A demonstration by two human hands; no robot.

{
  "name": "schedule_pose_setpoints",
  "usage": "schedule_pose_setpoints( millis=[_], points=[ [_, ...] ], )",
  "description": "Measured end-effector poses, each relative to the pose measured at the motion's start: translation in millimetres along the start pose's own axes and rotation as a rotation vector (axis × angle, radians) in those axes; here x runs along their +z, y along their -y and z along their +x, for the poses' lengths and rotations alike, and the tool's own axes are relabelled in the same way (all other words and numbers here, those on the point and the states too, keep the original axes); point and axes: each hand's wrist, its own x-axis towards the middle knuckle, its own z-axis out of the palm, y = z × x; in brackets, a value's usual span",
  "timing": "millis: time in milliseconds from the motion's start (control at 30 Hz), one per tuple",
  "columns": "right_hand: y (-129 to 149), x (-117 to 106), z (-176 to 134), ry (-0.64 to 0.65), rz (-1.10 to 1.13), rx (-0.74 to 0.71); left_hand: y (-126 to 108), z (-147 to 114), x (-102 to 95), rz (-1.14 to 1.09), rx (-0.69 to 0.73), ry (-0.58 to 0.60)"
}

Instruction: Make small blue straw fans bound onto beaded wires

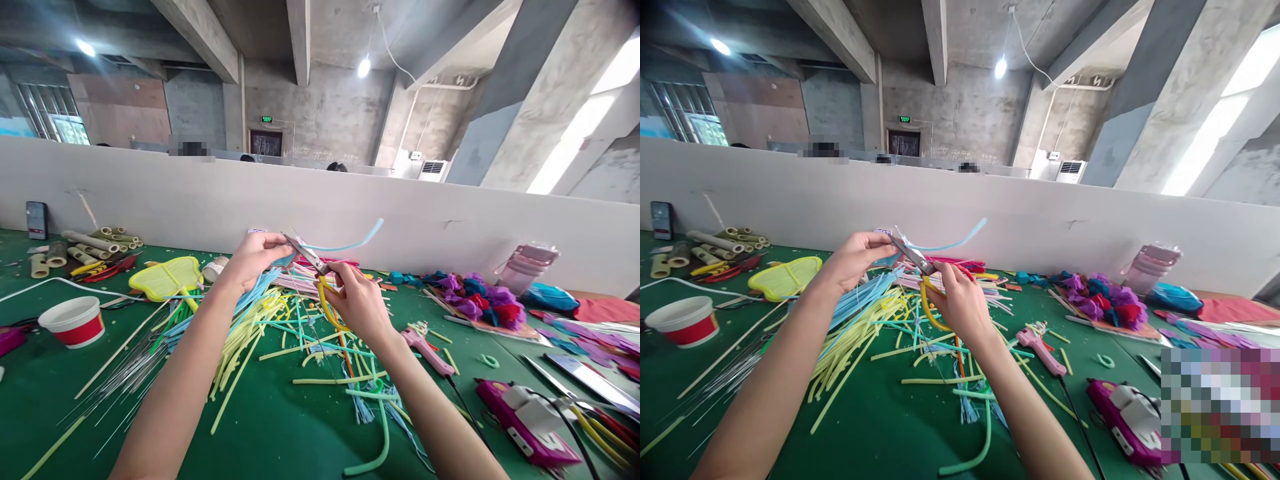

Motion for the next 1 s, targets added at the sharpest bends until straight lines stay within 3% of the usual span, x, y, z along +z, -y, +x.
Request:
schedule_pose_setpoints(
  millis=[167, 367, 500, 633, 733, 833, 900, 1000],
  points=[
    [-8.2, 9.2, -2.2, -0.029, -0.015, 0.035, 0.3, -1.2, -2.9, 0.054, -0.113, 0.059],
    [-22.6, 8.7, 2.6, -0.018, -0.084, 0.249, -0.1, -0.9, -9.2, 0.135, -0.081, 0.098],
    [-27.2, 0.4, 5.2, 0.226, -0.089, 0.405, -5.4, -4.0, -11.0, 0.153, 0.045, 0.068],
    [-35.0, 11.4, -2.7, 0.523, -0.079, 0.449, -19.6, -14.8, -10.9, 0.186, 0.235, -0.095],
    [-40.3, 20.7, -8.7, 0.644, -0.063, 0.417, -31.9, -26.3, -11.0, 0.260, 0.376, -0.143],
    [-36.4, 10.2, -5.6, 0.698, -0.037, 0.360, -40.4, -36.4, -9.9, 0.383, 0.491, -0.163],
    [-25.5, -9.1, 2.5, 0.627, 0.010, 0.326, -43.1, -41.1, -8.2, 0.482, 0.520, -0.143],
    [0.4, -41.1, 18.0, 0.096, 0.378, 0.297, -44.5, -45.5, -4.0, 0.590, 0.491, -0.061]
  ],
)
